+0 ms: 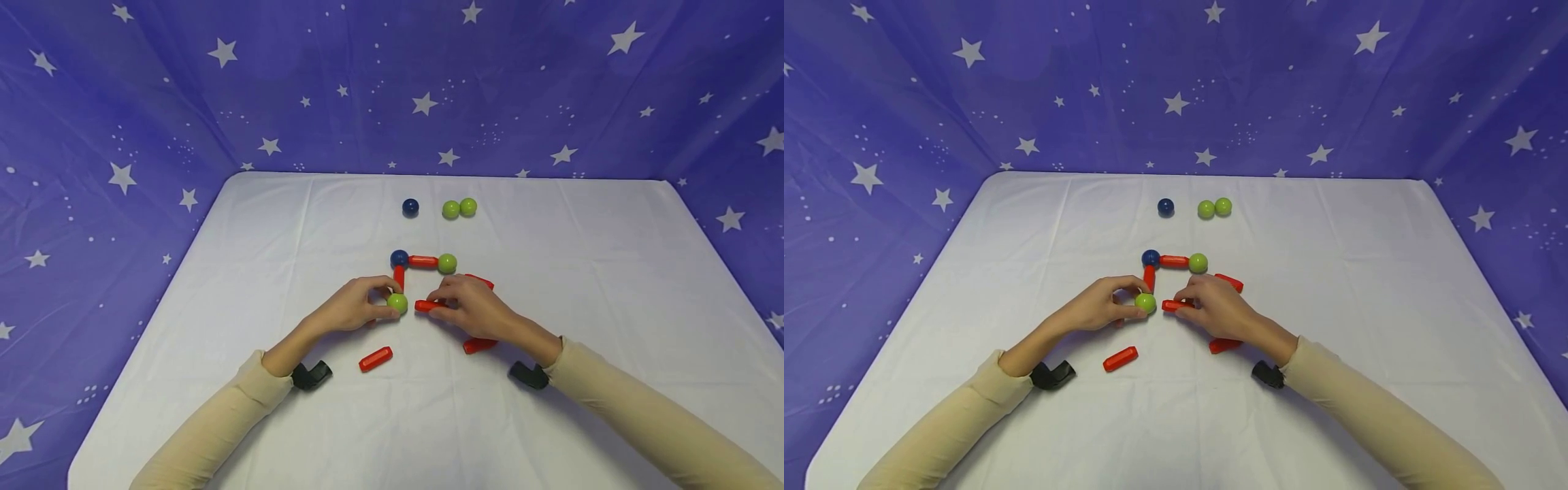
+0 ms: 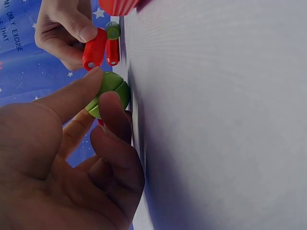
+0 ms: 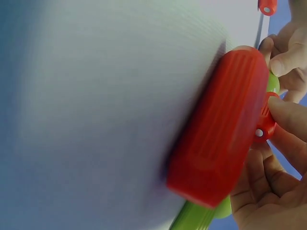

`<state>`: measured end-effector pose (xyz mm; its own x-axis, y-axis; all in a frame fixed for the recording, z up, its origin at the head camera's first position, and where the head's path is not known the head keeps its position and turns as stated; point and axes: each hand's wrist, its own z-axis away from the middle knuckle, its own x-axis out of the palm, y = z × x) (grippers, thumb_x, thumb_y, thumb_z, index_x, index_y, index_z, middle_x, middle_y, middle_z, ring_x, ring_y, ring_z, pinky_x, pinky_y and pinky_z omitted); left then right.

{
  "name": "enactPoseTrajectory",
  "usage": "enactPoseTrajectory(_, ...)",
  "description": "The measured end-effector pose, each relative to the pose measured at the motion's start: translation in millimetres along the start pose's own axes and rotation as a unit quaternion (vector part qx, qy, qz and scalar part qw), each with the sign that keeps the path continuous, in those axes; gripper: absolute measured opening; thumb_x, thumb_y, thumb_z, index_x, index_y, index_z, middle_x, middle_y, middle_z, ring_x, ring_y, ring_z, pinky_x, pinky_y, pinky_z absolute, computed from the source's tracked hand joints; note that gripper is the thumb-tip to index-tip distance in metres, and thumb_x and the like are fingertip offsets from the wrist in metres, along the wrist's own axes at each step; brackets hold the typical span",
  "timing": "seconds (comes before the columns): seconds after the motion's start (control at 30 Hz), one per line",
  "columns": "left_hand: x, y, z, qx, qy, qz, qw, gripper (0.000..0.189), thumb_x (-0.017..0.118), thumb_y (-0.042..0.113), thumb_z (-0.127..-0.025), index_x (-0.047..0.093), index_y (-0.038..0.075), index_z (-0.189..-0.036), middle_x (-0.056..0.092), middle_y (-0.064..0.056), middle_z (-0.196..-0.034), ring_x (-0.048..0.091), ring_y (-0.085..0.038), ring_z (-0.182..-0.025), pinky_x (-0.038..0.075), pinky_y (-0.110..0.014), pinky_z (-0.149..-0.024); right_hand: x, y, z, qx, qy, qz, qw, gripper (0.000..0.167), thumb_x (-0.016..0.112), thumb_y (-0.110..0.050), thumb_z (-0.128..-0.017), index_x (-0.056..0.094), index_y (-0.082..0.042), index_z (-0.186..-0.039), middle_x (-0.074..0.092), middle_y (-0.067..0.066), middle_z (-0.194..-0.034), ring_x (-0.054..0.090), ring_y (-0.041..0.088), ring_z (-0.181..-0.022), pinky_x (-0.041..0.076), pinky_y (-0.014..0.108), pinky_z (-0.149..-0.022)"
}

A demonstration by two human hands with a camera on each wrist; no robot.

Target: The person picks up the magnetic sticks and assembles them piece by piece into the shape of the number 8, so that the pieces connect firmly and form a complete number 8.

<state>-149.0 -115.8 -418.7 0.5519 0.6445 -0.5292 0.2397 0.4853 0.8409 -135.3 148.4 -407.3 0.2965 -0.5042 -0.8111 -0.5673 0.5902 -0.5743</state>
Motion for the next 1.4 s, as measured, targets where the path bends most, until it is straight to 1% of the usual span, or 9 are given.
enactPoseTrajectory(0.2,-0.3,-0.4,0.1,0.001,0.0,-0.002,1.0,0.03,0.078,0.018,-0.087,0.065,0.016,-0.114,0.063,-0.005,-0.102,0.06,-0.018,-0.055,0.052,-0.033,-0.058,1,-1,-2.4,0.002,-0.006,0.001,1.0,0.019,0.077,-0.016,-0.087,0.076,-0.01,-0.105,0.063,-0.006,-0.088,0.055,0.011,-0.079,0.047,0.032,-0.076)
enactPoseTrajectory(0.43,0.0,-0.7,0.1,0.005,-0.001,-0.002,1.0,0.03,0.078,0.018,-0.087,0.065,0.016,-0.115,0.063,-0.005,-0.102,0.059,-0.017,-0.055,0.052,-0.033,-0.057,5,1,-5.2,0.0,-0.003,0.0,1.0,0.019,0.078,-0.017,-0.086,0.077,-0.011,-0.104,0.061,-0.008,-0.086,0.054,0.01,-0.079,0.047,0.03,-0.073)
enactPoseTrajectory(0.57,0.2,-1.0,-0.2,0.002,-0.001,-0.002,1.0,0.03,0.078,0.018,-0.087,0.065,0.016,-0.114,0.063,-0.004,-0.101,0.06,-0.018,-0.055,0.053,-0.033,-0.058,7,1,-7.3,-0.001,-0.006,0.004,1.0,0.019,0.078,-0.018,-0.087,0.077,-0.011,-0.105,0.061,-0.008,-0.086,0.055,0.009,-0.079,0.047,0.029,-0.073)
enactPoseTrajectory(0.73,0.4,-0.3,0.0,0.001,-0.002,-0.002,1.0,0.029,0.077,0.018,-0.087,0.065,0.016,-0.114,0.063,-0.005,-0.102,0.059,-0.018,-0.055,0.052,-0.033,-0.058,8,0,-8.8,0.007,-0.014,0.003,0.9999,0.021,0.078,-0.018,-0.087,0.076,-0.01,-0.106,0.063,-0.007,-0.089,0.056,0.01,-0.081,0.048,0.03,-0.075)
enactPoseTrajectory(0.87,0.2,-0.2,0.1,0.003,0.0,-0.004,1.0,0.029,0.077,0.018,-0.087,0.065,0.016,-0.114,0.063,-0.005,-0.102,0.059,-0.017,-0.054,0.052,-0.032,-0.058,8,-1,-10.6,0.016,-0.017,0.002,0.9997,0.02,0.077,-0.018,-0.087,0.077,-0.012,-0.106,0.062,-0.007,-0.088,0.054,0.009,-0.079,0.047,0.029,-0.072)
enactPoseTrajectory(0.97,0.0,0.4,0.2,0.005,0.0,-0.003,1.0,0.029,0.077,0.018,-0.087,0.065,0.016,-0.114,0.064,-0.005,-0.101,0.059,-0.017,-0.054,0.052,-0.032,-0.058,8,-1,-11.2,0.014,-0.018,0.002,0.9997,0.019,0.077,-0.018,-0.087,0.077,-0.012,-0.105,0.062,-0.007,-0.087,0.054,0.009,-0.078,0.047,0.028,-0.071)
enactPoseTrajectory(1.4,-0.2,0.3,0.0,-0.003,0.0,-0.012,0.9999,0.03,0.078,0.018,-0.087,0.065,0.016,-0.114,0.064,-0.004,-0.102,0.06,-0.018,-0.054,0.052,-0.033,-0.06,7,-1,-11.3,0.019,-0.016,0.001,0.9997,0.02,0.077,-0.018,-0.088,0.076,-0.011,-0.106,0.063,-0.006,-0.09,0.056,0.011,-0.084,0.048,0.031,-0.076)
